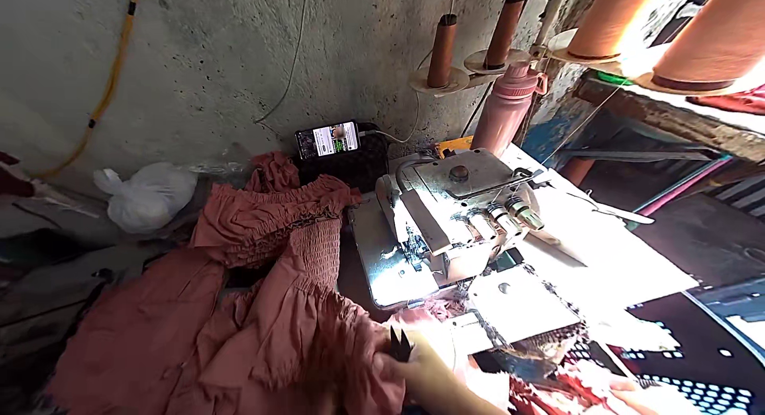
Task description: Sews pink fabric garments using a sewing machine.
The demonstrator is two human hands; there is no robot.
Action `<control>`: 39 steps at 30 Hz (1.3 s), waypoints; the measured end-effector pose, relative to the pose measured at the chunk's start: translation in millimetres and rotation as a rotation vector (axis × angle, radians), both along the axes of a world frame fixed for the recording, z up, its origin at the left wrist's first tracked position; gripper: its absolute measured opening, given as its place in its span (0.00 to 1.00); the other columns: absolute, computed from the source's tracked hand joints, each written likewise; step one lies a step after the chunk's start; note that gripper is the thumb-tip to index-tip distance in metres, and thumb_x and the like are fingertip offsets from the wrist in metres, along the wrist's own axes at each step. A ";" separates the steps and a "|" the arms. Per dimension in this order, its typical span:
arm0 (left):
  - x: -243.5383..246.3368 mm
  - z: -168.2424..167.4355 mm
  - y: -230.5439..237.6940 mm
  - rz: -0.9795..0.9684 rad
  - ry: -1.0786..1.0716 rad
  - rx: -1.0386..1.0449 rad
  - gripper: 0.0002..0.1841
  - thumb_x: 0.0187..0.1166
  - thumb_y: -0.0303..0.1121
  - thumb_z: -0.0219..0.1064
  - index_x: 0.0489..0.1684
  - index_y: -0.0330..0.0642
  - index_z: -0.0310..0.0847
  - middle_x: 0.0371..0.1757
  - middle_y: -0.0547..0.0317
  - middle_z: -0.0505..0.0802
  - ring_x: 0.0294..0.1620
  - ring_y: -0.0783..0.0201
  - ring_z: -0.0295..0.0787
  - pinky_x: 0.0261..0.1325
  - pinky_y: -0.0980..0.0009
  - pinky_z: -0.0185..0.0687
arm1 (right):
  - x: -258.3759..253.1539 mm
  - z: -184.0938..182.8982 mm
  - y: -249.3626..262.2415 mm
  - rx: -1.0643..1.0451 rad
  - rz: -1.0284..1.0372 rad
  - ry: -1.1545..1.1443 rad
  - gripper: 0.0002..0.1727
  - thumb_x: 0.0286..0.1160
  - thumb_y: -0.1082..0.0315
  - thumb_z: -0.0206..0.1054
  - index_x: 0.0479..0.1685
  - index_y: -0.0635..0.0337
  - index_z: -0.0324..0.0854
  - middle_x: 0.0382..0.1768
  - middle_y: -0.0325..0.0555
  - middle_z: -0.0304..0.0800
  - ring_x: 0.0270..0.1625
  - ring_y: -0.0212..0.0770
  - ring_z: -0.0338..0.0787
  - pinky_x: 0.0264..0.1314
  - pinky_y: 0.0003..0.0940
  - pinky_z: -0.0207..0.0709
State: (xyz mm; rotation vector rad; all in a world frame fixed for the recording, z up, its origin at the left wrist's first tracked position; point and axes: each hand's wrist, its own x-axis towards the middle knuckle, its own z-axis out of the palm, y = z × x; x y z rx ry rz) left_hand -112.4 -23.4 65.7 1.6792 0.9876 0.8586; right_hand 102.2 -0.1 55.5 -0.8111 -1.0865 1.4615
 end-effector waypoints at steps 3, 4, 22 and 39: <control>19.6 -3.4 8.8 0.144 0.436 0.378 0.26 0.69 0.39 0.77 0.56 0.23 0.85 0.63 0.29 0.89 0.68 0.41 0.87 0.71 0.47 0.79 | 8.1 -4.2 -8.0 0.166 -0.056 -0.093 0.13 0.74 0.66 0.74 0.50 0.65 0.91 0.49 0.38 0.95 0.51 0.21 0.90 0.58 0.21 0.84; 27.9 4.3 18.1 0.186 0.442 0.510 0.32 0.59 0.42 0.83 0.57 0.26 0.82 0.65 0.24 0.84 0.70 0.32 0.81 0.72 0.39 0.74 | 13.0 -4.3 -10.4 0.199 -0.068 -0.126 0.16 0.76 0.63 0.74 0.54 0.66 0.90 0.54 0.41 0.95 0.57 0.23 0.90 0.63 0.24 0.84; 72.0 39.5 96.4 -0.318 0.220 0.260 0.25 0.68 0.63 0.72 0.35 0.48 0.87 0.33 0.71 0.88 0.32 0.85 0.80 0.33 0.87 0.75 | 53.4 9.4 -12.9 0.659 -0.666 -0.894 0.07 0.61 0.63 0.76 0.37 0.49 0.87 0.39 0.46 0.86 0.41 0.29 0.86 0.40 0.13 0.77; 70.8 33.3 78.6 -0.156 0.281 0.370 0.14 0.78 0.47 0.71 0.38 0.45 0.91 0.34 0.67 0.95 0.34 0.81 0.88 0.40 0.80 0.82 | 68.8 2.5 -3.0 0.433 -0.429 -0.462 0.06 0.68 0.63 0.77 0.34 0.55 0.90 0.34 0.35 0.89 0.45 0.19 0.84 0.49 0.13 0.76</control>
